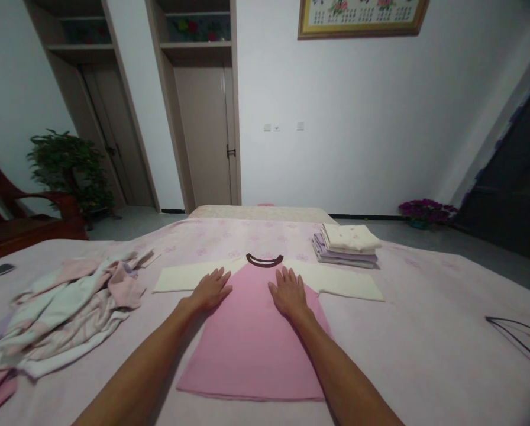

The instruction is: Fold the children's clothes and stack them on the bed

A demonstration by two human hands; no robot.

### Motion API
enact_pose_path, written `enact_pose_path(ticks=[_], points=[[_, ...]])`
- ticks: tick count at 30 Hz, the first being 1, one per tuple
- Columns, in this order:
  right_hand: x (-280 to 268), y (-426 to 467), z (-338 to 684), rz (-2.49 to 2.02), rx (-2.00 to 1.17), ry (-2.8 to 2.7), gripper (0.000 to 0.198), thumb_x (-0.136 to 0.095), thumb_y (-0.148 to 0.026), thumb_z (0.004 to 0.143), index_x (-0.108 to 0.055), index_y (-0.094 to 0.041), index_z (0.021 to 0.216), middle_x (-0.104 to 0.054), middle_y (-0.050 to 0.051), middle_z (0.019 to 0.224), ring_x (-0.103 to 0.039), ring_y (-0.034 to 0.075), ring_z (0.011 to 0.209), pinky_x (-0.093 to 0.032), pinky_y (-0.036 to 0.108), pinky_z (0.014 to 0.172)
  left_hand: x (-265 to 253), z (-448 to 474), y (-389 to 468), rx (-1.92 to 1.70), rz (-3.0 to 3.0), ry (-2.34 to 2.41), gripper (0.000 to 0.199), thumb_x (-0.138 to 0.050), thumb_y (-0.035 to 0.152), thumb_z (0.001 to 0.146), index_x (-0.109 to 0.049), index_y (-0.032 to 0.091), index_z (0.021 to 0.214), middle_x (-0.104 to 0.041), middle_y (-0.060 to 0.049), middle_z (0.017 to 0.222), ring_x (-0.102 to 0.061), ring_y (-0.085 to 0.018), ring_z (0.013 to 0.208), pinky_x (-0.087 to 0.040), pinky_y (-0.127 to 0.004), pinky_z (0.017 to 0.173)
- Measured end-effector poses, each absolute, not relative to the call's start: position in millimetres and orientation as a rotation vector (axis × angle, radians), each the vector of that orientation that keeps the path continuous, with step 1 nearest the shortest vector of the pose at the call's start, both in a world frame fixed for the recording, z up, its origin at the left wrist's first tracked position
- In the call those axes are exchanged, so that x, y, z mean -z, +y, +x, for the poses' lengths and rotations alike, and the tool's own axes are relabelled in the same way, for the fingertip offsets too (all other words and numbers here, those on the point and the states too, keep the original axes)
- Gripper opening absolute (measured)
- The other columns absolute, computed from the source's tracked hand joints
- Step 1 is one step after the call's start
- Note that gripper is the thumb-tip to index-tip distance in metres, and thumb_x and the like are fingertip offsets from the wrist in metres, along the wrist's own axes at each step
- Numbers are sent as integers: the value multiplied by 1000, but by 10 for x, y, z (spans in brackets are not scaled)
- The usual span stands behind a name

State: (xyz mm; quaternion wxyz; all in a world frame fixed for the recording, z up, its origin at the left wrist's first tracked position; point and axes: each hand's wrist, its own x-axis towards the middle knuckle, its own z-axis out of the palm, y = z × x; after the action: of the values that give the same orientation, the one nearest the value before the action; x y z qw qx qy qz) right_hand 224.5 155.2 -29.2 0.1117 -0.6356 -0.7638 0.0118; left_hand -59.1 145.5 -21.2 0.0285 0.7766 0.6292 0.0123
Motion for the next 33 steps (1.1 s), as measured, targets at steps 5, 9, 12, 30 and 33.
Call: enact_pose_path(ticks=[5,9,12,30,33], points=[[266,1508,2250,-1815,24,-2220,56,-30,-42,102,-44,-14,148,-35,15,159,-24,31,147,-10,49,118,337,-782,1025,-140,2288,2209,60,-26,51,103,-33,21,155,-27,-13,163,-21,-33,150,-19,-53,117],[257,1491,2252,-1790,53,-2207,50,-35,-37,101,-50,-15,142,-43,15,154,-30,29,144,-13,46,117,427,-890,788,-172,2141,2496,60,-32,52,101,-38,23,153,-33,-15,160,-27,-37,148,-22,-56,114],[255,1491,2247,-1780,70,-2187,47,-37,-36,100,-54,-15,139,-46,15,151,-32,29,142,-16,45,116,469,-941,653,-154,2069,2616,60,-34,51,101,-37,22,154,-34,-18,159,-29,-38,146,-24,-55,113],[244,1504,2254,-1714,102,-2184,36,-39,-26,99,-65,-13,121,-60,16,135,-47,25,130,-24,36,113,445,-881,451,-191,1988,2693,58,-33,46,101,-40,22,152,-39,-19,156,-34,-35,144,-26,-54,113],[232,1502,2262,-1708,100,-2189,36,-39,-25,98,-65,-13,120,-60,17,133,-48,25,129,-25,35,113,439,-877,445,-196,1994,2706,56,-34,44,101,-41,21,151,-40,-19,155,-36,-34,143,-27,-53,113]])
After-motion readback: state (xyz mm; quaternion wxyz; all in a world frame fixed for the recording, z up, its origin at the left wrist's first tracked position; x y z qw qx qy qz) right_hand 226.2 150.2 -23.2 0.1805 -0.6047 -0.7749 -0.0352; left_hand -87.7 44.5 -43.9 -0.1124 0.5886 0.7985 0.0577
